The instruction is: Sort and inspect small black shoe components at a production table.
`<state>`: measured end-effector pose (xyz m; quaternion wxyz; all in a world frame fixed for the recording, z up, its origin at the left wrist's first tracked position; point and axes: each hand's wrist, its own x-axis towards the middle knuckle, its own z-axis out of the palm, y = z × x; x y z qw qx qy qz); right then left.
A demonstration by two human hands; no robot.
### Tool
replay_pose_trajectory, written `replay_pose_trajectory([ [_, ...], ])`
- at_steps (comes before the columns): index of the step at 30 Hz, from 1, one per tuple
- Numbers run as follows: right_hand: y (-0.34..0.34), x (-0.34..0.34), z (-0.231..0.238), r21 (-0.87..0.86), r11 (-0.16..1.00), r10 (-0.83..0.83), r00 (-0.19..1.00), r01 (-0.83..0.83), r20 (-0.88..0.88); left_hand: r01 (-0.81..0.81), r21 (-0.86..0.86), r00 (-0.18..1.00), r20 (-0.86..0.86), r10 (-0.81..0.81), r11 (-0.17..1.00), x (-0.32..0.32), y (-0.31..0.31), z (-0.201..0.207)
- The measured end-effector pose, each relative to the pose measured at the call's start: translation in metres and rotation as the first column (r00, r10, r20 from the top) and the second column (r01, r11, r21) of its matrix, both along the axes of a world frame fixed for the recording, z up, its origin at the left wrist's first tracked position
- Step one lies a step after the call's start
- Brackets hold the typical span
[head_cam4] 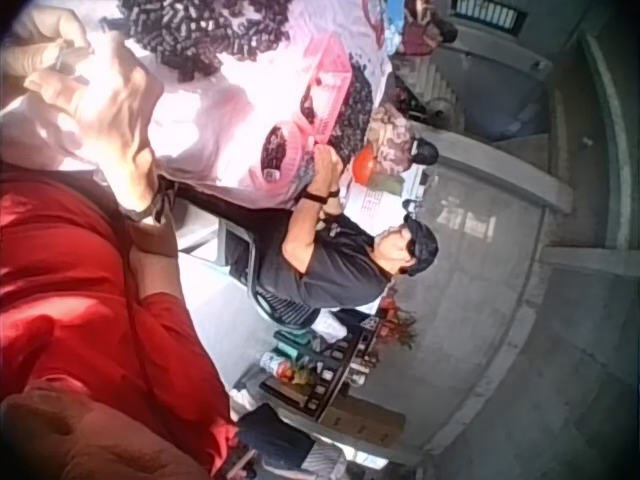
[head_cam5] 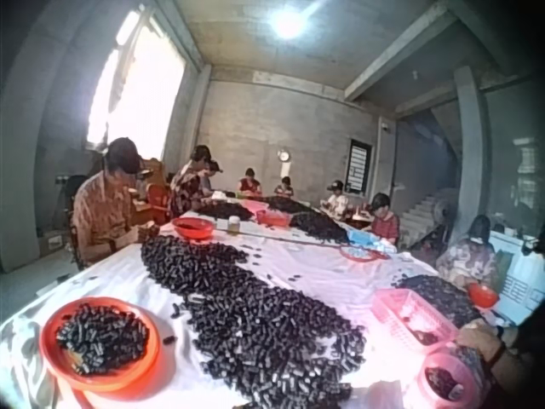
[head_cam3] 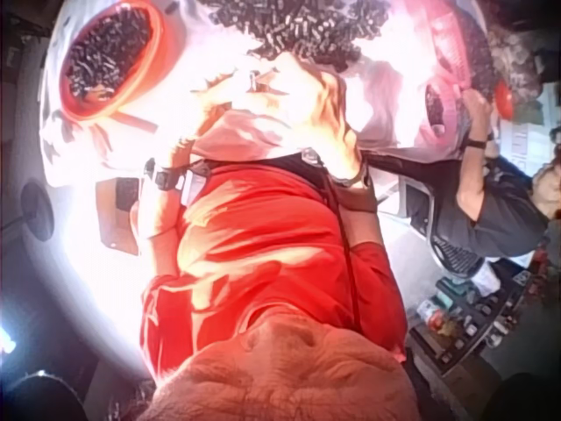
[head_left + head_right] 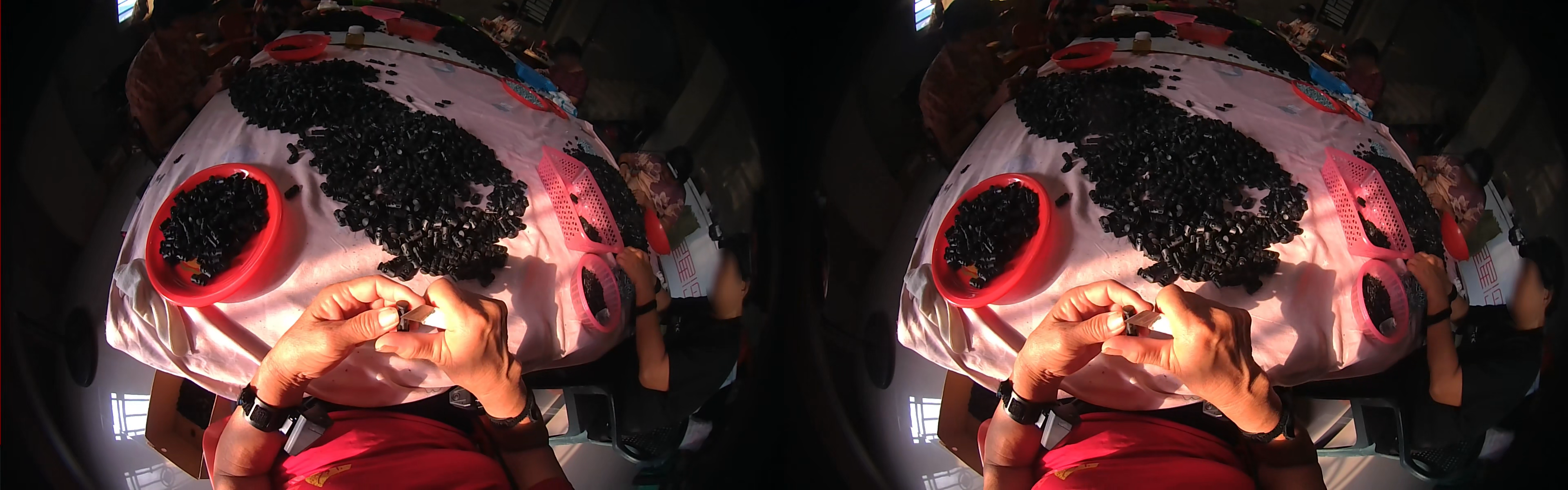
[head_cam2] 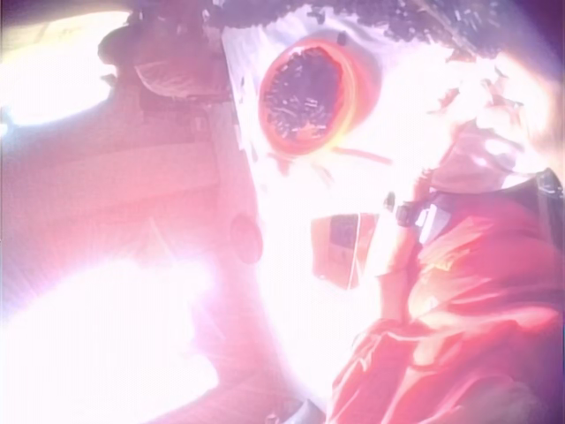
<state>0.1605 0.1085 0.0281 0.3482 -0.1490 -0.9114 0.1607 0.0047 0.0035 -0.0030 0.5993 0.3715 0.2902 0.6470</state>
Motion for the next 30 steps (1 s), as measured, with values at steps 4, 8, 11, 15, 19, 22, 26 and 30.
replay_pose_trajectory([
  [4,0.0004,-0.0003,0.0000,0.015,1.000,0.009,1.000,-0.009,0.007,-0.032,-0.025,0.999,-0.001,0.032,0.999,0.0019,-0.0004,-0.0003],
  [8,0.0008,-0.0007,0.0002,0.035,0.999,0.020,1.000,-0.020,-0.013,-0.005,0.001,1.000,-0.023,0.005,1.000,0.0015,0.0001,-0.0002],
  [11,0.0011,0.0002,-0.0018,0.037,0.999,0.012,1.000,-0.012,0.006,-0.013,-0.025,1.000,-0.010,0.012,1.000,0.0032,0.0003,0.0001],
  [15,0.0014,0.0009,-0.0021,0.003,1.000,0.000,0.999,-0.001,0.043,-0.050,-0.007,0.999,0.018,0.050,0.999,0.0074,0.0030,-0.0015],
  [19,0.0028,0.0004,-0.0045,-0.034,0.998,0.043,0.999,-0.043,0.003,-0.007,0.005,0.998,0.064,0.007,1.000,0.0029,0.0036,-0.0048],
  [22,0.0019,0.0011,-0.0011,-0.046,0.999,0.016,0.997,-0.012,0.080,-0.007,0.005,0.999,0.053,0.007,1.000,0.0021,0.0026,-0.0041],
  [26,0.0031,0.0013,-0.0051,-0.032,0.999,0.026,0.998,-0.024,0.058,-0.011,0.009,0.999,0.038,0.010,1.000,0.0042,0.0034,-0.0025],
  [30,0.0014,-0.0004,-0.0034,-0.006,1.000,0.023,0.996,-0.022,0.082,-0.039,0.006,0.999,0.038,0.038,0.999,0.0036,0.0027,-0.0045],
])
